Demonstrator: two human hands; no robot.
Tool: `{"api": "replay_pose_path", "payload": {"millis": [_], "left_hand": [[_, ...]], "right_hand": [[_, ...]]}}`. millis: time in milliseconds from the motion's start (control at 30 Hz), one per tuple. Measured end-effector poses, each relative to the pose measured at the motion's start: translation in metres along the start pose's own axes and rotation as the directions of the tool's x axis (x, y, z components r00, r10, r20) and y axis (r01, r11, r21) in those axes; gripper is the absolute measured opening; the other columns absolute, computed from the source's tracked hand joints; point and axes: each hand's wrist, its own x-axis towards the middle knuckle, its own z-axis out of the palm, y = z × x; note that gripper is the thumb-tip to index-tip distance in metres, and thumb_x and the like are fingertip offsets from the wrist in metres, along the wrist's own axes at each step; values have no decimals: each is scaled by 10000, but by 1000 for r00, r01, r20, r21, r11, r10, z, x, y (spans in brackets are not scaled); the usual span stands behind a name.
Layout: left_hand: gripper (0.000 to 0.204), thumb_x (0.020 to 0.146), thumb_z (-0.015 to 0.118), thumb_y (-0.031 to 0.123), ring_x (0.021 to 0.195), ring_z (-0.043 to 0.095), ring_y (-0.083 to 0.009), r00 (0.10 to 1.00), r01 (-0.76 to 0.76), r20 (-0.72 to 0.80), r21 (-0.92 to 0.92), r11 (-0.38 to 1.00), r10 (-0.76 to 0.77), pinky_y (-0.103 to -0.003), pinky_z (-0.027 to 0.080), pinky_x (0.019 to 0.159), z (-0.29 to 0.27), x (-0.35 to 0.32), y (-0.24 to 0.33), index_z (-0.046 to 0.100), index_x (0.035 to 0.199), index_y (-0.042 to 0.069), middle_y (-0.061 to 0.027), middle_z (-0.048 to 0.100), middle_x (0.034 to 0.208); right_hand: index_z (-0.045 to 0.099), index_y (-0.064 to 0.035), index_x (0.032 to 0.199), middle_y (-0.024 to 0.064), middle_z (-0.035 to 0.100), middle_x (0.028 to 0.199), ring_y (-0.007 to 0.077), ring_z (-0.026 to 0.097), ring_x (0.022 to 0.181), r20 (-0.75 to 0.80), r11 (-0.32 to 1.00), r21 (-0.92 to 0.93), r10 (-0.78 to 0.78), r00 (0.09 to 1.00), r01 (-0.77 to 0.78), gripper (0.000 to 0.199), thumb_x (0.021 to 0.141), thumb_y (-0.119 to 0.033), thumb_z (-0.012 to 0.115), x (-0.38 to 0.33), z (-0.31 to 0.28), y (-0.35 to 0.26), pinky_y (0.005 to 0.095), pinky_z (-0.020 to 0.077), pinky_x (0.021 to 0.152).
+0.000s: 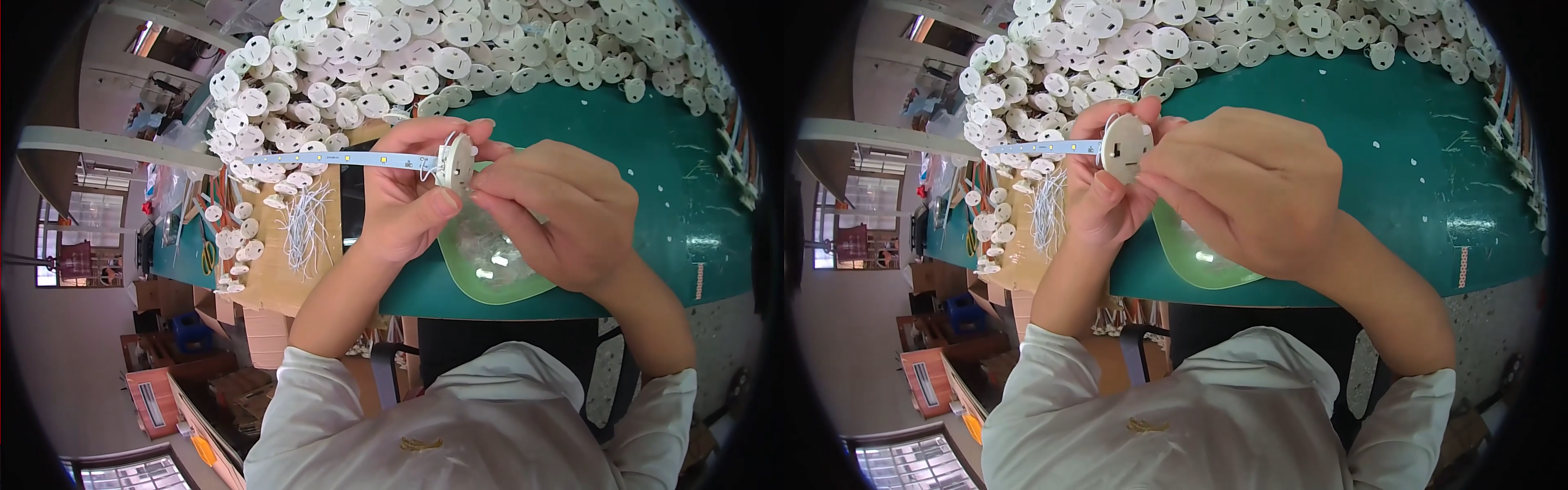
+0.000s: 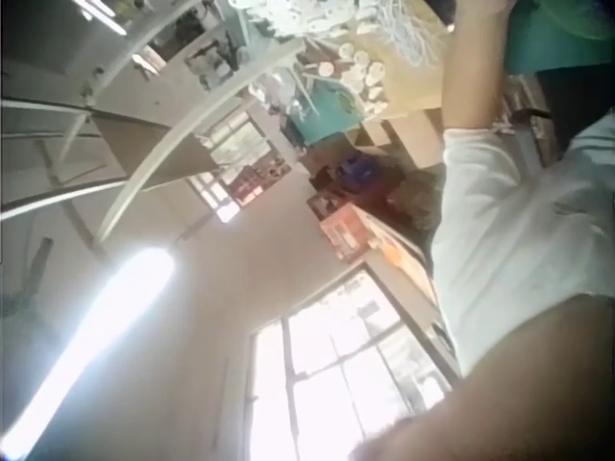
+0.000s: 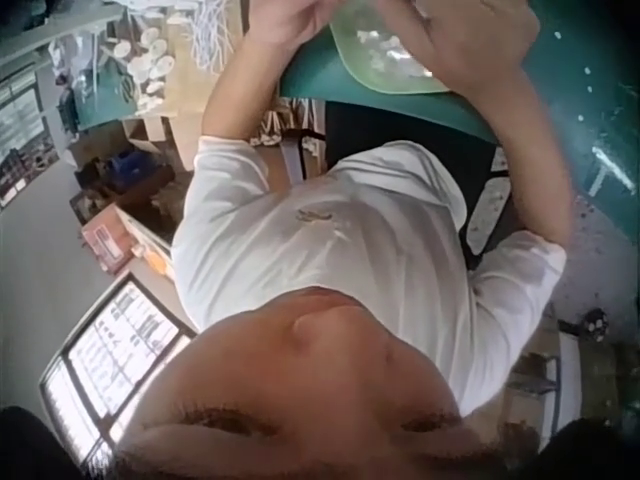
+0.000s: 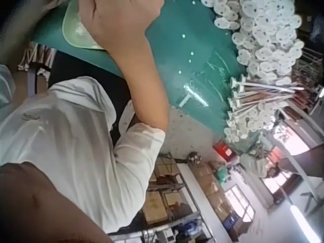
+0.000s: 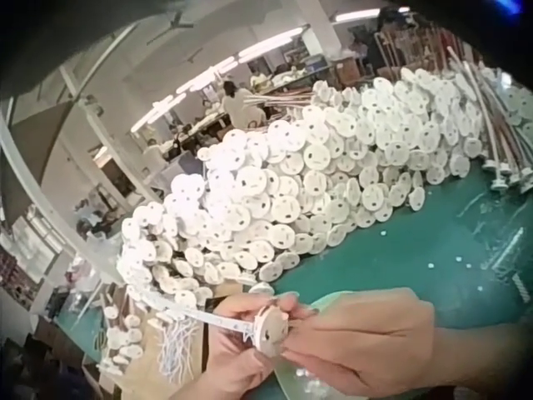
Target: Assembling plastic decorative lights by attaching pieces to an LED tube.
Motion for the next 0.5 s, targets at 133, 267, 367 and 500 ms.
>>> {"api": "replay_pose_path", "payload": {"millis": [133,267,367,500], "left_hand": [[561,803,774,99,1136,612,-334,1000,-4,-1,19,1000,4,-493,487,989,1,-4,4,503,1284,0,-197,600,1269],[603,838,758,173,1228,527,-357,986,-29,169,124,992,8,-484,452,1024,-13,-2,3,450,1346,70,-167,544,1355],[596,841,754,160,1229,533,-359,991,1,136,121,993,-18,-488,449,1033,-9,-2,2,447,1342,61,-170,541,1358],[571,845,753,168,1238,536,-363,995,-6,96,159,987,-10,-493,436,1052,-5,-6,-1,455,1318,50,-175,536,1360]], "right_hand": [[646,31,834,98,602,715,215,572,564,48,990,-48,-128,991,131,183,669,-16,708,3,-1,-3,284,475,498],[638,45,856,95,602,746,212,577,568,42,965,-84,-244,969,247,243,630,-35,677,2,3,4,283,495,508],[653,64,881,134,639,803,261,645,650,110,969,-122,-200,974,213,191,695,100,675,2,-5,-2,330,547,563],[651,61,885,122,633,803,253,641,635,111,959,-217,-161,981,182,200,689,96,678,0,-5,-10,322,545,554]]}}
